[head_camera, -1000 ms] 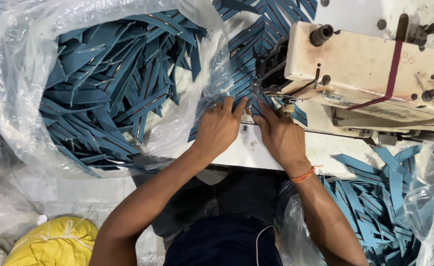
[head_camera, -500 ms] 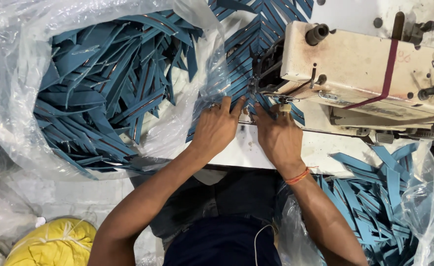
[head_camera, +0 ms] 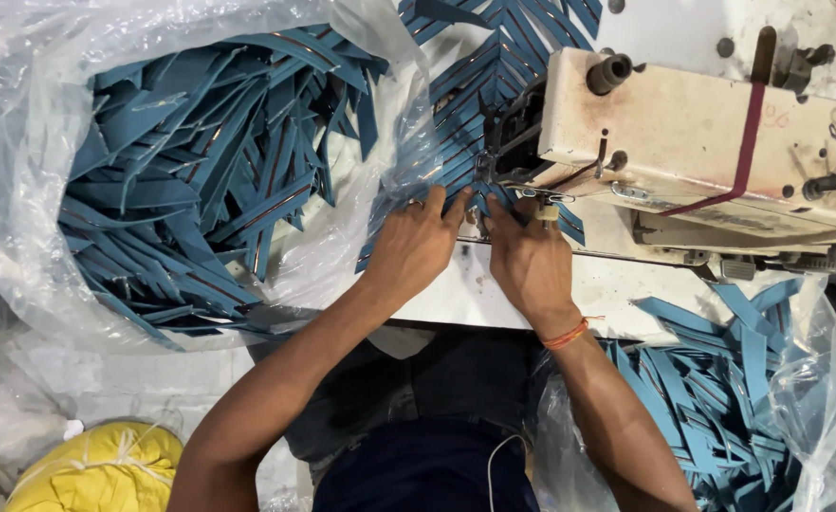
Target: Stitching blue fabric strips together using an industrial sewing machine.
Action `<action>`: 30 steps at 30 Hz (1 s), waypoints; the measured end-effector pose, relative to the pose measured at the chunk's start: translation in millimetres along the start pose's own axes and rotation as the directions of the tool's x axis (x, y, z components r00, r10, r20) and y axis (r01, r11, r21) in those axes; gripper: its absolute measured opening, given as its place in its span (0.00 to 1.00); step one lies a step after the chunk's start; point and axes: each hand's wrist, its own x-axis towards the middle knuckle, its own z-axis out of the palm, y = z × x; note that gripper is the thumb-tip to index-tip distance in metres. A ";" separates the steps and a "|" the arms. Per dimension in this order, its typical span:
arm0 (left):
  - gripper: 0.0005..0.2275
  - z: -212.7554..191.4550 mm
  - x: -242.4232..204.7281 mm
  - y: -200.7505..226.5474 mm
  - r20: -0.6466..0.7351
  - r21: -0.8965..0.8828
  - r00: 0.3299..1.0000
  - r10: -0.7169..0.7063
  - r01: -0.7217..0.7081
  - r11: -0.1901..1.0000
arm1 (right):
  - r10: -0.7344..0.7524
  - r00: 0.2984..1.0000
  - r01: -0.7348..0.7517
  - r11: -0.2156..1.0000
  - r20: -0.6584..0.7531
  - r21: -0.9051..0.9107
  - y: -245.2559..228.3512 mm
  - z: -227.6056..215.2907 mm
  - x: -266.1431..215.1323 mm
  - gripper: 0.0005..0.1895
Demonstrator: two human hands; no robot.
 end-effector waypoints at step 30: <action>0.20 5.7 21.6 -9.1 -0.006 -0.088 1.000 -0.016 0.016 0.996 | 0.112 0.992 -0.112 0.994 -0.064 0.011 9.5 35.8 14.1 0.12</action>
